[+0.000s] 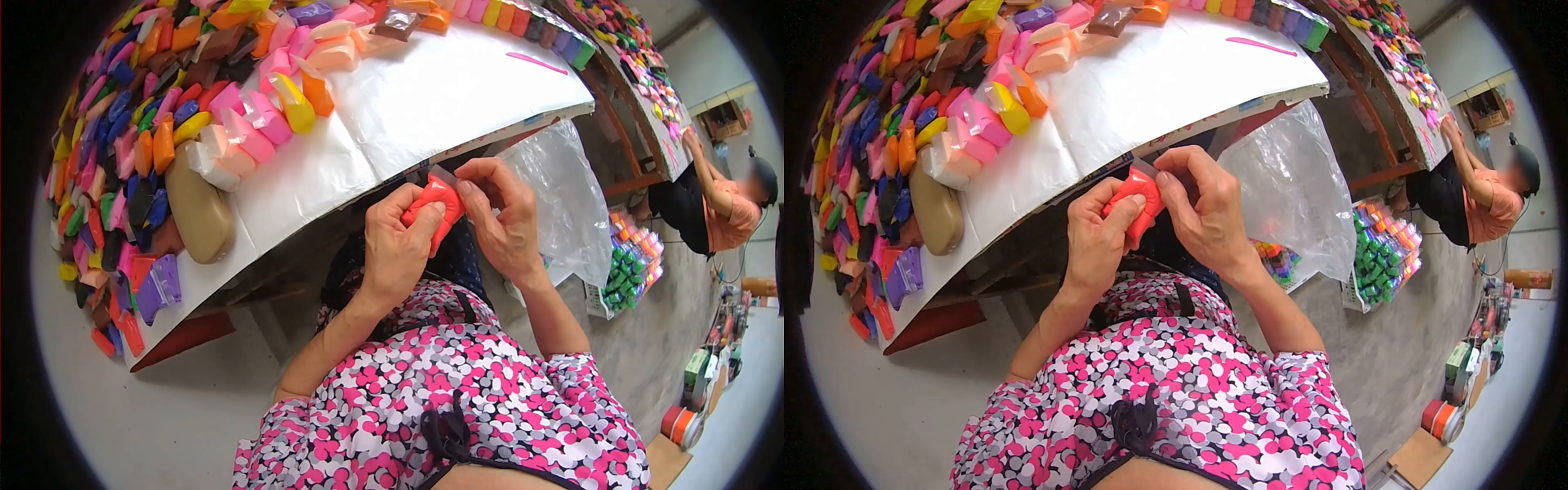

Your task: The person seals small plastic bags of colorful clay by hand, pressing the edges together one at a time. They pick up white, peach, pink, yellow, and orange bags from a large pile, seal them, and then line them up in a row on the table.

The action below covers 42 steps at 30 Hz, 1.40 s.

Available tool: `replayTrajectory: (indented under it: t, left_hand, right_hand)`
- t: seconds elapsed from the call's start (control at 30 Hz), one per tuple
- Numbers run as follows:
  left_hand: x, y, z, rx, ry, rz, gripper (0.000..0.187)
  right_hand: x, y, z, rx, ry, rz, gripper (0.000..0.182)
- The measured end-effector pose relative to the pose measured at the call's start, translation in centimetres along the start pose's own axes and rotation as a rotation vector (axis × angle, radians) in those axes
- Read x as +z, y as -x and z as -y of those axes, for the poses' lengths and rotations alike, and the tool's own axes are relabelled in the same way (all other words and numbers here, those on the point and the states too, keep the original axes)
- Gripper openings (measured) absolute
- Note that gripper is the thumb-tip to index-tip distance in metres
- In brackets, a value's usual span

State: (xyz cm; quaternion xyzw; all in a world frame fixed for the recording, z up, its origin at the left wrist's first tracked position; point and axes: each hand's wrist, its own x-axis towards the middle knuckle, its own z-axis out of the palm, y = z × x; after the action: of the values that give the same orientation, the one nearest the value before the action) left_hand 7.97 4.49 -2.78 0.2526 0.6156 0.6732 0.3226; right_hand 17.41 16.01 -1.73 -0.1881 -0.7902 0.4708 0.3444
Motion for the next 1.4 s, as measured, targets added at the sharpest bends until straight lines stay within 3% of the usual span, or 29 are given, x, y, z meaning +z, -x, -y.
replayTrajectory:
  t: [0.53,0.73,0.93,1.03,1.4]
  left_hand:
    - [0.2,-0.2,0.4,-0.017,-0.002,0.015,0.016]
    - [0.2,0.0,-0.2,-0.009,-0.005,0.109,0.017]
    - [0.3,0.2,-0.4,0.001,0.133,0.168,0.02]
    - [-0.7,-1.1,0.0,0.012,0.09,0.208,0.024]
    - [-1.3,-2.1,-0.5,0.163,-0.011,0.235,0.024]
  right_hand:
    - [0.0,0.6,-1.0,-0.037,0.014,-0.022,0.006]
    - [-0.6,-0.2,-0.3,0.169,-0.072,0.025,0.011]
    - [-0.8,-0.6,-0.7,0.038,0.056,0.093,0.011]
    - [-0.3,-0.7,-0.6,-0.249,0.19,0.057,0.009]
    - [-0.8,-0.9,0.3,-0.147,0.064,0.103,0.012]
